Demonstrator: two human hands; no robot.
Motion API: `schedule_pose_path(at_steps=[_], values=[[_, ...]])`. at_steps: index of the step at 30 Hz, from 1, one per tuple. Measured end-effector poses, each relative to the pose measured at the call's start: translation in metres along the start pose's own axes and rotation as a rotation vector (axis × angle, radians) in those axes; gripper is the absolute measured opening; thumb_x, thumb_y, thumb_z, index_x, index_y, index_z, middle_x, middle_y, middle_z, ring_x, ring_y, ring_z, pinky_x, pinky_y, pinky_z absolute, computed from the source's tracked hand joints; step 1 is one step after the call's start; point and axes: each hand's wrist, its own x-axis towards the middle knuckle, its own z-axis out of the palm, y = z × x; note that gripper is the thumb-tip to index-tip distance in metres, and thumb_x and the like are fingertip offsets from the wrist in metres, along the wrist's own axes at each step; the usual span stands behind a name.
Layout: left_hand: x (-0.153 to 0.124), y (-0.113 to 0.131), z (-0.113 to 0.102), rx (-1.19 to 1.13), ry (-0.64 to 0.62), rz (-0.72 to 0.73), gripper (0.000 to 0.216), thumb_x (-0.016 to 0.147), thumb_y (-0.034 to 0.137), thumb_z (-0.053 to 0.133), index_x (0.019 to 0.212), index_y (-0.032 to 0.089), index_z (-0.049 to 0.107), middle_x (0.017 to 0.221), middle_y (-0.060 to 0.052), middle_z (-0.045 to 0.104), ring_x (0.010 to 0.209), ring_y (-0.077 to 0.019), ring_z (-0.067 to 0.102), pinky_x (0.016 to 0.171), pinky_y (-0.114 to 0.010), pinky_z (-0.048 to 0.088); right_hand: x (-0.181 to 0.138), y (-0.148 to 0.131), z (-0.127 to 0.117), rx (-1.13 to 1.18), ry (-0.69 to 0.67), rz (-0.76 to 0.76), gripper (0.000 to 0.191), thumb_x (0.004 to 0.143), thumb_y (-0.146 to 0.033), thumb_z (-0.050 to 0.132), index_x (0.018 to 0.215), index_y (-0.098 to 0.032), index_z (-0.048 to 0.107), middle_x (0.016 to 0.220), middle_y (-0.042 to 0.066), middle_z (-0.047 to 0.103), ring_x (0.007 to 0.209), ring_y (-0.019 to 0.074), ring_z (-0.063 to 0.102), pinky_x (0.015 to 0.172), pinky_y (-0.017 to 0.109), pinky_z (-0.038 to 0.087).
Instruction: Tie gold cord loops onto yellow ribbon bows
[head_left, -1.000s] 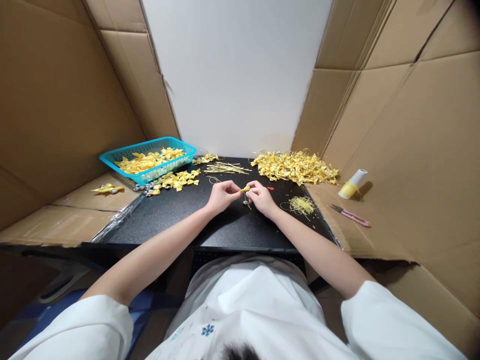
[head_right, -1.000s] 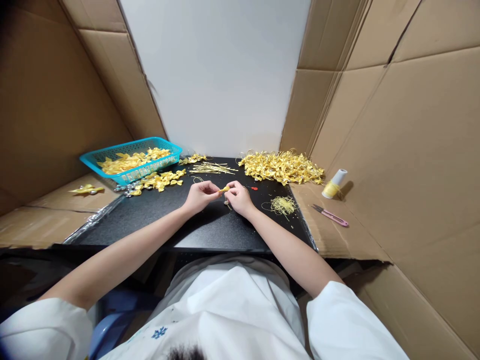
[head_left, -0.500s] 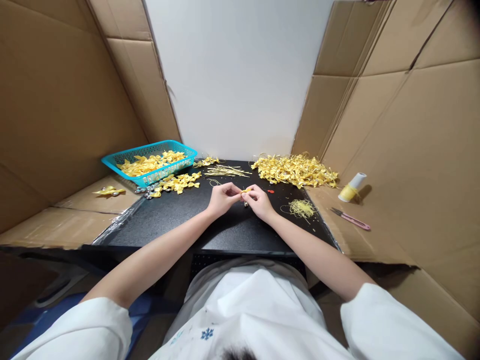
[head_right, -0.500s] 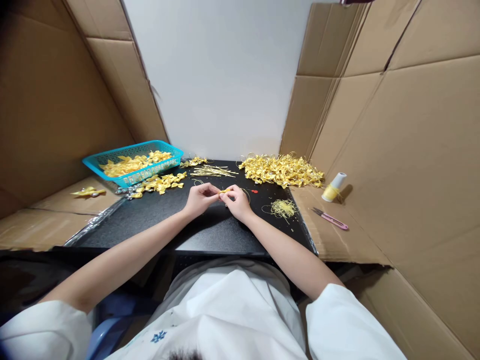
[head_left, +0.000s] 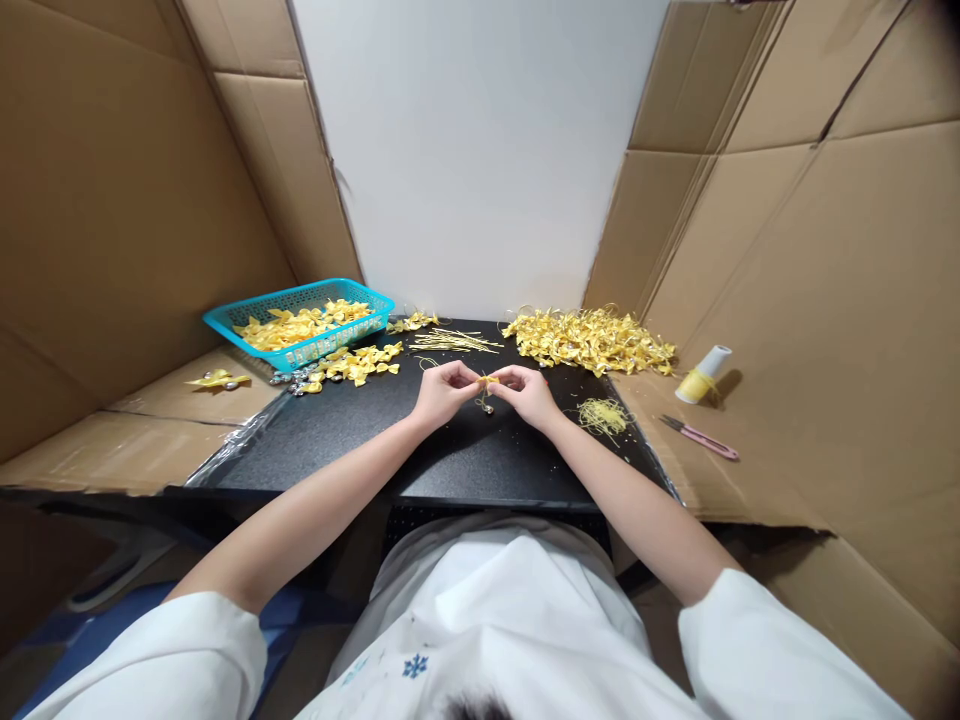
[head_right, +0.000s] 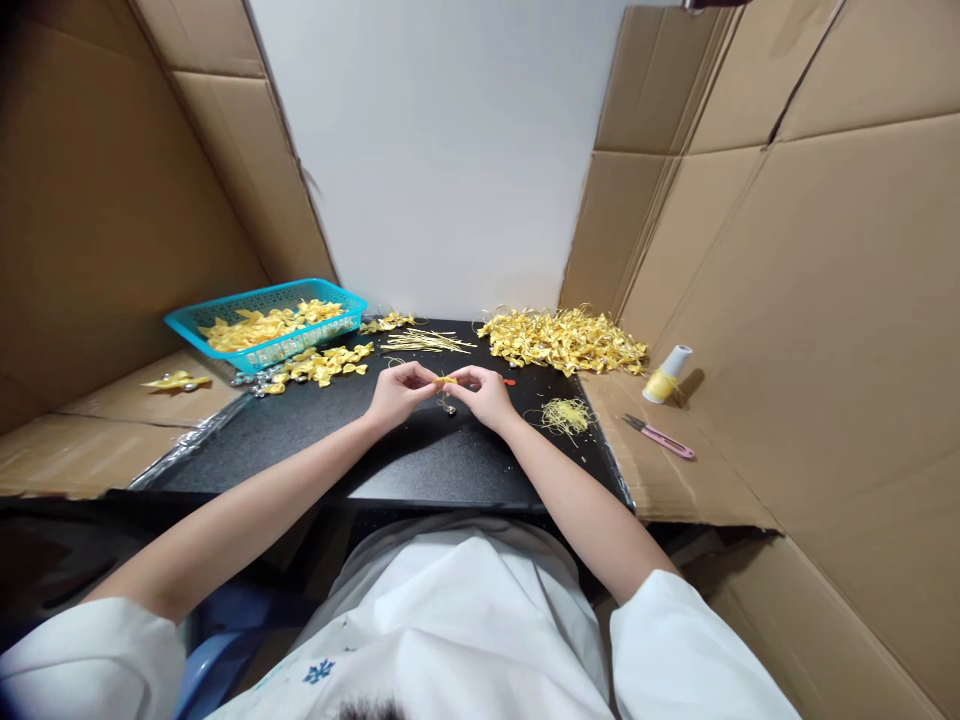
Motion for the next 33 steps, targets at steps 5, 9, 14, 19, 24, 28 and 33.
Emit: schedule_pose_path(at_steps=[5,9,14,19,24,28,33], values=[[-0.002,0.001,-0.001,0.056,-0.064,0.04,0.026,0.066,0.04,0.078,0.066,0.016,0.068,0.068,-0.005,0.072,0.06,-0.0156,0.063,0.058,-0.026,0.049,0.004,0.0,-0.001,0.044,0.027,0.035,0.034,0.067,-0.051,0.073,0.072,-0.018,0.067,0.074,0.005,0.071,0.072,0.0176,0.066,0.071,0.031,0.05],[-0.001,-0.001,-0.002,0.135,-0.081,0.103,0.02,0.069,0.036,0.074,0.065,0.017,0.067,0.067,-0.004,0.071,0.06,-0.0154,0.063,0.059,-0.026,0.049,0.01,-0.001,-0.002,0.113,-0.077,0.123,0.034,0.073,-0.052,0.067,0.073,-0.018,0.069,0.078,0.003,0.072,0.077,0.0157,0.065,0.077,0.03,0.049],[0.003,-0.003,-0.004,0.214,-0.099,0.137,0.016,0.069,0.032,0.071,0.065,0.017,0.068,0.065,-0.003,0.07,0.06,-0.015,0.061,0.06,-0.026,0.048,0.013,0.0,0.006,0.098,-0.037,0.092,0.029,0.066,-0.045,0.074,0.072,-0.018,0.065,0.072,0.0,0.069,0.072,0.0141,0.061,0.076,0.03,0.049],[0.008,-0.01,-0.008,0.234,-0.136,0.122,0.011,0.066,0.027,0.071,0.063,0.018,0.067,0.063,-0.002,0.069,0.058,-0.0136,0.059,0.059,-0.025,0.046,0.035,-0.015,0.001,0.185,0.103,0.04,0.027,0.076,-0.046,0.069,0.077,-0.02,0.06,0.074,0.0,0.067,0.074,0.0122,0.061,0.07,0.025,0.05],[0.013,-0.021,-0.008,0.224,-0.193,0.022,0.016,0.064,0.03,0.074,0.061,0.017,0.066,0.056,0.0,0.064,0.05,-0.0099,0.051,0.05,-0.021,0.038,0.085,-0.058,-0.032,0.33,0.208,0.013,0.019,0.084,-0.038,0.066,0.084,-0.022,0.056,0.078,-0.003,0.064,0.063,0.0069,0.059,0.053,0.017,0.047],[0.015,-0.024,-0.007,0.192,-0.202,-0.04,0.021,0.062,0.033,0.077,0.06,0.016,0.065,0.056,0.0,0.064,0.05,-0.0096,0.051,0.049,-0.021,0.037,0.114,-0.08,-0.049,0.345,0.227,-0.056,0.014,0.087,-0.029,0.065,0.083,-0.021,0.054,0.074,-0.005,0.061,0.063,0.0047,0.06,0.064,0.019,0.053],[0.014,-0.022,-0.003,0.071,-0.253,-0.143,0.028,0.057,0.036,0.082,0.064,0.016,0.064,0.059,-0.001,0.066,0.053,-0.0108,0.057,0.053,-0.022,0.042,0.123,-0.072,-0.051,0.377,0.273,0.002,0.011,0.089,-0.025,0.062,0.082,-0.021,0.053,0.07,-0.005,0.059,0.063,0.0046,0.059,0.064,0.018,0.054]])
